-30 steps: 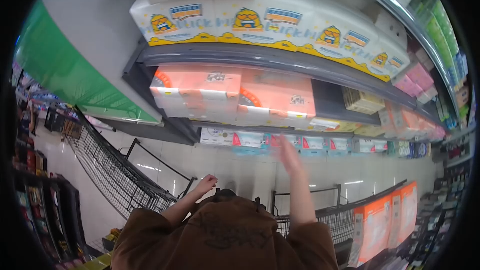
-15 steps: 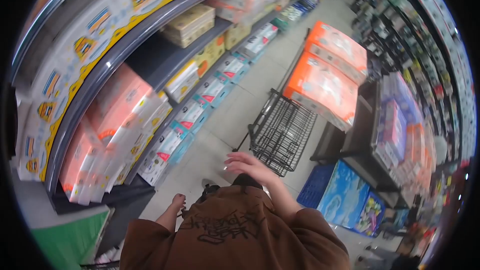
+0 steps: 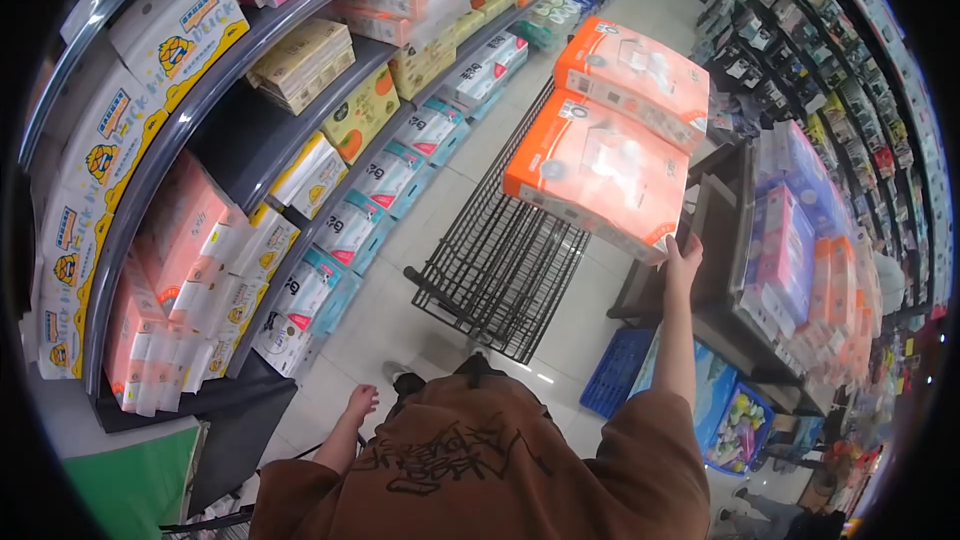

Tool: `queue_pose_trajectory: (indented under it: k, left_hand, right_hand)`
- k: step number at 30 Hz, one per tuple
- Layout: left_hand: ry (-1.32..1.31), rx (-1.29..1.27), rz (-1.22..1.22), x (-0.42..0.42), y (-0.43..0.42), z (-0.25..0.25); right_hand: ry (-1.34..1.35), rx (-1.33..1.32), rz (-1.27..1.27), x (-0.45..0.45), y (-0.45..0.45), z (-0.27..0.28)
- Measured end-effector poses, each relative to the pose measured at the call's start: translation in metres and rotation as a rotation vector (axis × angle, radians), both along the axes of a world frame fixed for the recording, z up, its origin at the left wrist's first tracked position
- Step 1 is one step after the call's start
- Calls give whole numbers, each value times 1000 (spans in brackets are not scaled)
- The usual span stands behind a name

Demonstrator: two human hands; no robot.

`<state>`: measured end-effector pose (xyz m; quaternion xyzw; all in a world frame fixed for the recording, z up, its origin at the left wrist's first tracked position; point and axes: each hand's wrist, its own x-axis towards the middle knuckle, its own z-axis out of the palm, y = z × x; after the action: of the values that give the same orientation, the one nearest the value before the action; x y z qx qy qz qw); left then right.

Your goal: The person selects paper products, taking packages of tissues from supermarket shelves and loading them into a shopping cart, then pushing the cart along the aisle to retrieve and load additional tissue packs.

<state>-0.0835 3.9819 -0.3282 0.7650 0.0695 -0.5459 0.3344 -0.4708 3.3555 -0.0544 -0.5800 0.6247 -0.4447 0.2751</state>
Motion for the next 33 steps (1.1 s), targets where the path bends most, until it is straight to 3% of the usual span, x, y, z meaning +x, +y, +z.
queue_pose_trajectory:
  k: [1,4,7,11,17,27,28,30,32,33]
  left_hand:
    - [5,42,-17,-12,5,-4]
    - [12,159,64,-45,16,-7]
    - [50,200,96,-69,23,-4]
    - [4,178,36,-76,7,6]
    - [-202,55,-140,-48,-53,12]
    - [-282,-133,-245,-32,-105,4]
    - [-256,-101,-321,-34,-100,3]
    - [-292,-18,-444,-30,-79,-3]
    - [-344,47,-489,-24,-57,-16]
    - [-333,61,-484,-21,-50,-17]
  right_hand:
    - [69,65,-49,-5,-13,-8]
    - [-595,738,372,-18,-32,-1]
    - [-735,792,457,-14,-59,-20]
    - [-1000,772,403,3,-75,-25]
    - [-1024,602,395,0,-63,-12]
    - [-1108,444,15,-49,113,13]
    - [-1041,382,65,-54,132,5]
    - [-1201,482,220,-54,154,11]
    - [-1098,429,365,-27,173,14]
    - [-910,322,395,-29,174,-2]
